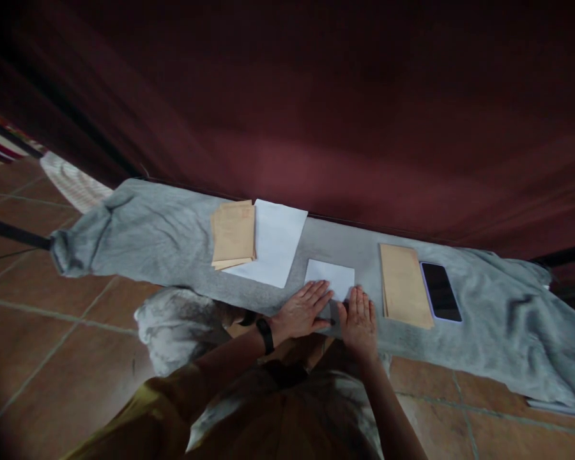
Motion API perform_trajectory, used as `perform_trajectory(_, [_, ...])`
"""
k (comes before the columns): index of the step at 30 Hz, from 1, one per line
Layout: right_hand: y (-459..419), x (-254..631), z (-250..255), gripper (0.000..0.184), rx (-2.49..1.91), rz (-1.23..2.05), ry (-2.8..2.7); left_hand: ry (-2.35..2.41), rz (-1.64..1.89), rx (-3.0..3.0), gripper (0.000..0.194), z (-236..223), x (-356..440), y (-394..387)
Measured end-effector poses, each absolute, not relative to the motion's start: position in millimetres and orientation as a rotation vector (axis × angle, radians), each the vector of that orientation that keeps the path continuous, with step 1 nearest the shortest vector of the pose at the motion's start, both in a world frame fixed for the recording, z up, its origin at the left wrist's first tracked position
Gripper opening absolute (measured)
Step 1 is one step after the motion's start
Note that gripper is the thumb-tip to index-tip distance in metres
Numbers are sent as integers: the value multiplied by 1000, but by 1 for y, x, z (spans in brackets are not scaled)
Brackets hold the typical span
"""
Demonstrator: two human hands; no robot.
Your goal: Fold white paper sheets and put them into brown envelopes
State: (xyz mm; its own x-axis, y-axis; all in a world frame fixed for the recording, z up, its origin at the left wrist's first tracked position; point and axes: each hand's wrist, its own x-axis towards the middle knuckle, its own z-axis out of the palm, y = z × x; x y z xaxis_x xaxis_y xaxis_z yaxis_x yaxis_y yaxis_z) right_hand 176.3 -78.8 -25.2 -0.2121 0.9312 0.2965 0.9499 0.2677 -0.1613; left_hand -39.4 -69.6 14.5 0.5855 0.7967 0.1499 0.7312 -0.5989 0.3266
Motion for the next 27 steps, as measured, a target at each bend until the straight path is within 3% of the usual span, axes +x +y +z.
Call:
perform_trajectory(9, [-43, 141, -13, 59, -1520, 107, -2204, 1251, 439, 2607, 67, 10, -41, -65])
perform_trajectory(15, [-24, 127, -13, 53, -1532, -60, -2384, 1447, 473, 2611, 52, -1, -44, -63])
perform_trajectory(23, [-24, 128, -21, 56, -1616, -234, -2400, 1700, 543, 2525, 54, -1, -23, -20])
perform_trajectory(27, [-25, 126, -24, 59, -1613, -299, -2377, 1781, 532, 2521, 64, -11, -24, -12])
